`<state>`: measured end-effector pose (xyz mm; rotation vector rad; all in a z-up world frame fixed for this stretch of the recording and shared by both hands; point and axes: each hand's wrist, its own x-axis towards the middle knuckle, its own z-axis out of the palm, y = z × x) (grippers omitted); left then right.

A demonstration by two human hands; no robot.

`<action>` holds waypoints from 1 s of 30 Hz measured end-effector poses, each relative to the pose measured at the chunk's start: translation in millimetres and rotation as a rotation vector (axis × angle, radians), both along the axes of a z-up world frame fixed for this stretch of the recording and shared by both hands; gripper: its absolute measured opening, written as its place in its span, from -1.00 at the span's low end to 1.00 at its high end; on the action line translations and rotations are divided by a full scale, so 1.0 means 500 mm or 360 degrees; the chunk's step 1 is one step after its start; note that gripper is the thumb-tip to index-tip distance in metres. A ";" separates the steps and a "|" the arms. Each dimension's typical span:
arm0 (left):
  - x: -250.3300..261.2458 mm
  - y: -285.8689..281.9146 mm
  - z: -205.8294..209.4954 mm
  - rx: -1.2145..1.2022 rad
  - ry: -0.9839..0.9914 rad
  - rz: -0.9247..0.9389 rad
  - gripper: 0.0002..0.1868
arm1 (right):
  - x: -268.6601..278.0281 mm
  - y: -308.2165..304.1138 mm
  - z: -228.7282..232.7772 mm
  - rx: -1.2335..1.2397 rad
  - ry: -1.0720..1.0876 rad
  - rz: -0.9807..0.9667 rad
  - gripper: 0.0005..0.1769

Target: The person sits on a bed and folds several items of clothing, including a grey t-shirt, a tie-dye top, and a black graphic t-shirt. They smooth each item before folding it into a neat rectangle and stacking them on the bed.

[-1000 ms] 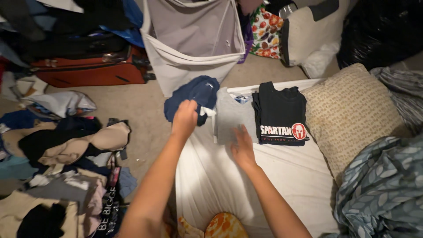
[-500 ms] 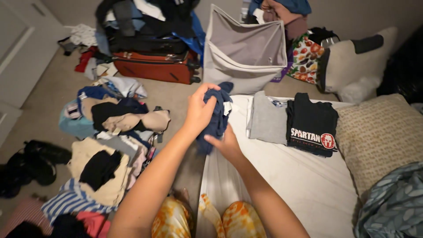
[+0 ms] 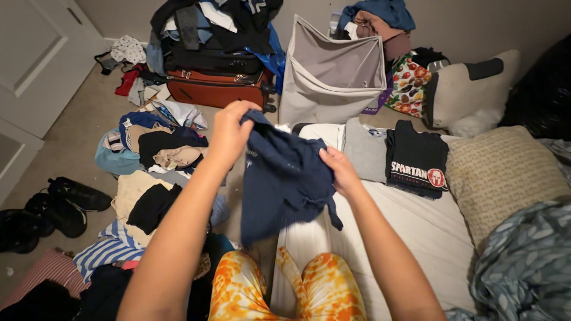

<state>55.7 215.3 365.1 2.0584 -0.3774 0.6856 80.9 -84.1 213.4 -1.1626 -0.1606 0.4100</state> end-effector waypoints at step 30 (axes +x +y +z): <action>-0.045 -0.020 0.140 0.1213 -0.0110 -0.0102 -0.55 | -0.040 -0.257 0.401 -0.2661 -0.2106 -0.0695 -0.54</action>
